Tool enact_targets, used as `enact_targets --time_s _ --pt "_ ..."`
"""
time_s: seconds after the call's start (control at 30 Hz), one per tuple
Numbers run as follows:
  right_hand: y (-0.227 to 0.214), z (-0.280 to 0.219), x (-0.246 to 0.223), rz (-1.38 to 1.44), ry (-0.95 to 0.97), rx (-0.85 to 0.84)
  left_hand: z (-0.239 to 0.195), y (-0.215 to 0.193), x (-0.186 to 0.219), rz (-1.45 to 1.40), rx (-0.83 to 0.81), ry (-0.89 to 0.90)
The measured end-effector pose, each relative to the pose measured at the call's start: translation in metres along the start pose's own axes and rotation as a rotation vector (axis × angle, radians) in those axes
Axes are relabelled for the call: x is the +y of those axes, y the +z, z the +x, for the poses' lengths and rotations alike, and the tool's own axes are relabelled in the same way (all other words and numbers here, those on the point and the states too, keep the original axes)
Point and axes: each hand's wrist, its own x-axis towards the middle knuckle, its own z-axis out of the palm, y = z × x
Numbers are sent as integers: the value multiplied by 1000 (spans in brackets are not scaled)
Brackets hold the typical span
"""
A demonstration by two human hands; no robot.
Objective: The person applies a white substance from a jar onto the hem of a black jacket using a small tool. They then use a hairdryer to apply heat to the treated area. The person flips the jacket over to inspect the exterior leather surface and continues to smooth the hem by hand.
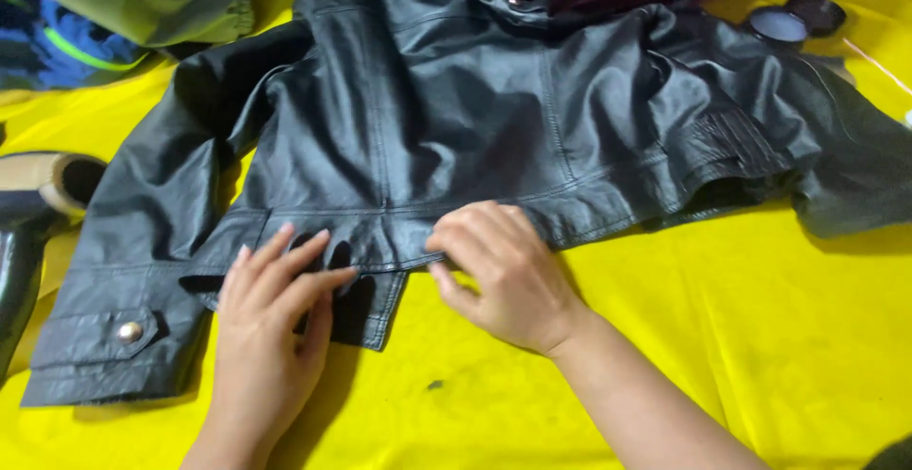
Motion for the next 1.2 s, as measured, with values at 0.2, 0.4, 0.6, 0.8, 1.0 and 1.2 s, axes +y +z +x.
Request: enact_targets --time_s 0.2,0.4,0.6,0.8,1.0,1.2 --pt "3 -3 0 -54 48 -22 5 -3 10 34 78 21" --pt "13 -7 4 -87 58 -77 0 11 6 103 -25 35" --pt "18 -9 8 -133 66 -56 2 13 9 132 -33 57" --pt "20 -8 10 -151 44 -31 4 13 11 149 -50 77" --pt "20 -5 12 -102 36 17 10 13 15 83 -6 52" --pt "19 1 13 -37 84 43 36 19 0 3 63 95"
